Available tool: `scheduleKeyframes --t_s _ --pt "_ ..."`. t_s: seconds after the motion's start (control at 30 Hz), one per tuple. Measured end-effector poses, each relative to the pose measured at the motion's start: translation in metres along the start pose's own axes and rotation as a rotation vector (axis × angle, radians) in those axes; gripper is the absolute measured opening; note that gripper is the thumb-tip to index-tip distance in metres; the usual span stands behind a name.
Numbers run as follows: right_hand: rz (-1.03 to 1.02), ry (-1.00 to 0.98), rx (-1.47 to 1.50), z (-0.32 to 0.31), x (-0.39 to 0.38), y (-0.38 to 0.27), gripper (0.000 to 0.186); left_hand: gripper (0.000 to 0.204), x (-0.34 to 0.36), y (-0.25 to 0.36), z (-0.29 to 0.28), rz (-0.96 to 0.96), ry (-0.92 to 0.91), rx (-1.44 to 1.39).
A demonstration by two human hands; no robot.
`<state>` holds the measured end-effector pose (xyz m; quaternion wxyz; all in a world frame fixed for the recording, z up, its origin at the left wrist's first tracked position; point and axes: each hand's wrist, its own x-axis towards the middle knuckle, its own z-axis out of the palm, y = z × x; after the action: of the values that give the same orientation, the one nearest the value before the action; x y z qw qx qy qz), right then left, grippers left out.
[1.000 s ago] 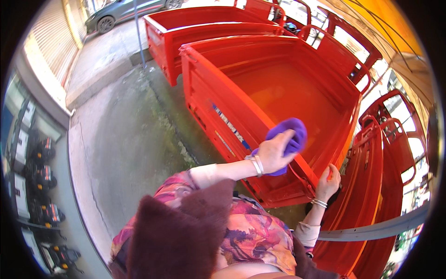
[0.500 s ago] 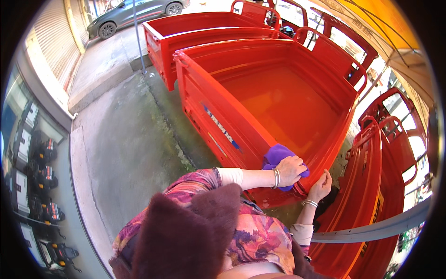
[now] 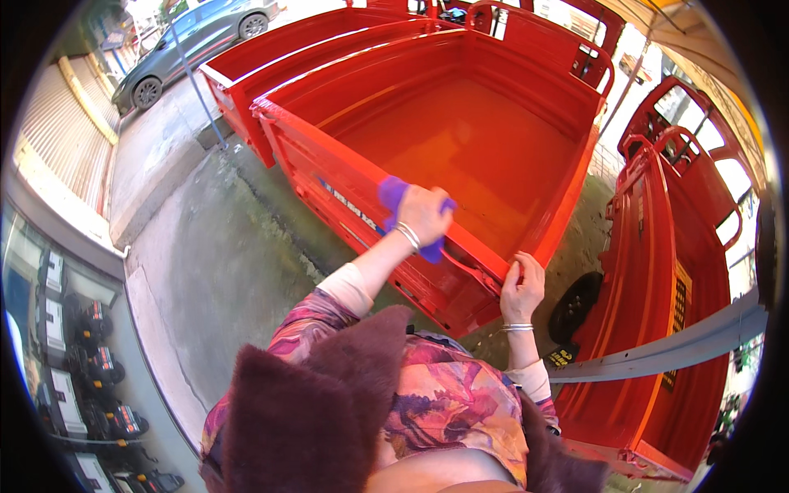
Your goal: The person wipes the interior surfaces of a red three-wheeled cargo vehicle bed using a purple cloth. They systematically clean the side walls, floor, and rear panel, moving around the vehicle to reach different areas.
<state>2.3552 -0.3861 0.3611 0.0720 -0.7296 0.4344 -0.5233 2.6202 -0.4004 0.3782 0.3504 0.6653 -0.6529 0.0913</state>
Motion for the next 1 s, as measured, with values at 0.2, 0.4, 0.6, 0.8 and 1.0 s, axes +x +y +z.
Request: scheduleKeyframes --t_s 0.2,0.4,0.6,0.8,1.0 --pt "-0.078 0.029 -0.032 -0.003 -0.001 -0.002 0.016 0.032 0.026 -0.073 -0.009 -0.168 0.075 0.167" --pt "-0.001 0.144 0.144 -0.002 0.0 0.002 0.018 0.032 0.002 0.042 0.015 0.008 -0.228 0.064" --pt "0.277 0.108 0.499 -0.005 0.011 0.011 0.02 0.027 -0.03 0.144 0.035 0.255 -0.345 -0.156" --pt "0.007 -0.032 0.221 -0.006 0.01 -0.001 0.02 0.022 -0.019 0.064 0.017 0.184 -0.147 0.012" --pt "-0.14 -0.027 0.114 -0.004 0.01 -0.008 0.017 0.026 0.021 -0.104 -0.014 0.039 0.199 0.186"
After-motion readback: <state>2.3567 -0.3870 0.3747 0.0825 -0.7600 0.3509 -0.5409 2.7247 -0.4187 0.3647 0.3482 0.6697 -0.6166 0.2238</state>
